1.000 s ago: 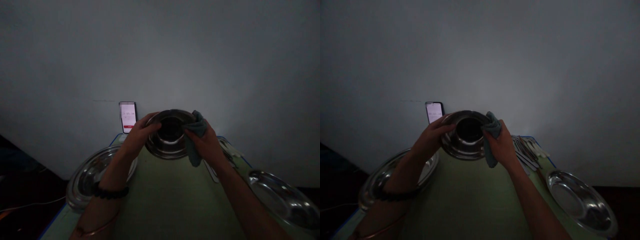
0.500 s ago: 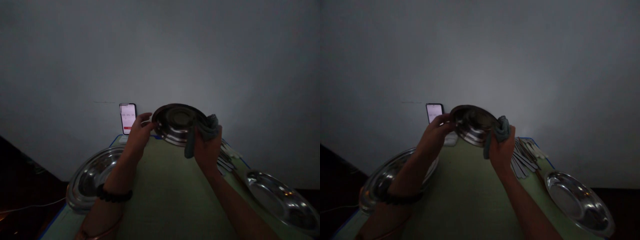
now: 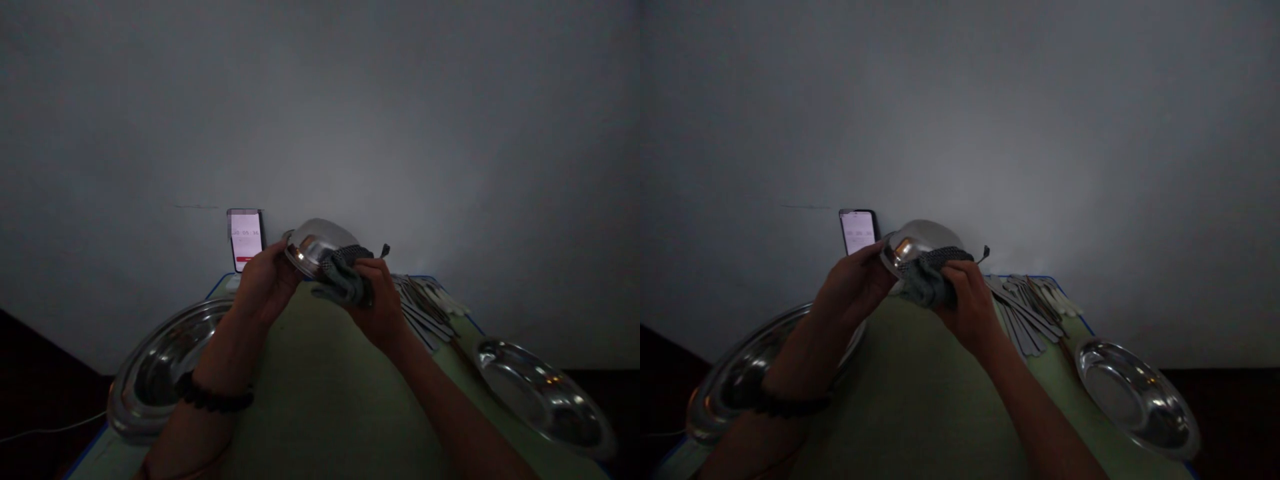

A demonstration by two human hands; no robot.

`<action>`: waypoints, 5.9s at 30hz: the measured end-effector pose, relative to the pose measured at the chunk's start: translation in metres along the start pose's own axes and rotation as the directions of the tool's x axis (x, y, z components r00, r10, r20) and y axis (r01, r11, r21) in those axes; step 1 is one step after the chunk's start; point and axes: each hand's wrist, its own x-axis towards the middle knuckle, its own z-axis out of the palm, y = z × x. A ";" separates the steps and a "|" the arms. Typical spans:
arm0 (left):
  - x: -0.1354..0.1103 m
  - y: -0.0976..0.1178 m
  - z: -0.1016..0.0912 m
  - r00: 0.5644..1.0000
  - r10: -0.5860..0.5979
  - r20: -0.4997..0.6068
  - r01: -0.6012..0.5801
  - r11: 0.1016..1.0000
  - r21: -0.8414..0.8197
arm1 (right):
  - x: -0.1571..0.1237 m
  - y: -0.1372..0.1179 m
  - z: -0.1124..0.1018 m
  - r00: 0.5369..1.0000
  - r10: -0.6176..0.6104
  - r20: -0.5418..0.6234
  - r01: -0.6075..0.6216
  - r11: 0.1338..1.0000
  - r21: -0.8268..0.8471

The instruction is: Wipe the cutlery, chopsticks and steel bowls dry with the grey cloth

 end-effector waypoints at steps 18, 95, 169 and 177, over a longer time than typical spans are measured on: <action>-0.022 -0.008 0.010 0.868 0.241 0.434 -0.496 0.391 0.775 | 0.013 -0.049 0.000 0.971 0.135 0.197 -0.111 0.986 -0.124; 0.007 -0.025 -0.022 0.981 0.188 0.050 -0.147 0.546 0.825 | 0.017 0.014 -0.041 0.547 0.703 0.454 -0.771 0.635 -0.055; -0.027 -0.068 0.011 0.778 -0.304 0.550 -0.587 -0.038 0.809 | -0.043 0.059 -0.163 0.510 0.733 0.450 -0.406 0.667 -0.625; -0.026 0.014 -0.050 0.957 -0.207 0.202 -0.288 -0.613 0.736 | -0.022 0.008 -0.042 0.287 0.466 0.837 -0.380 0.857 -0.347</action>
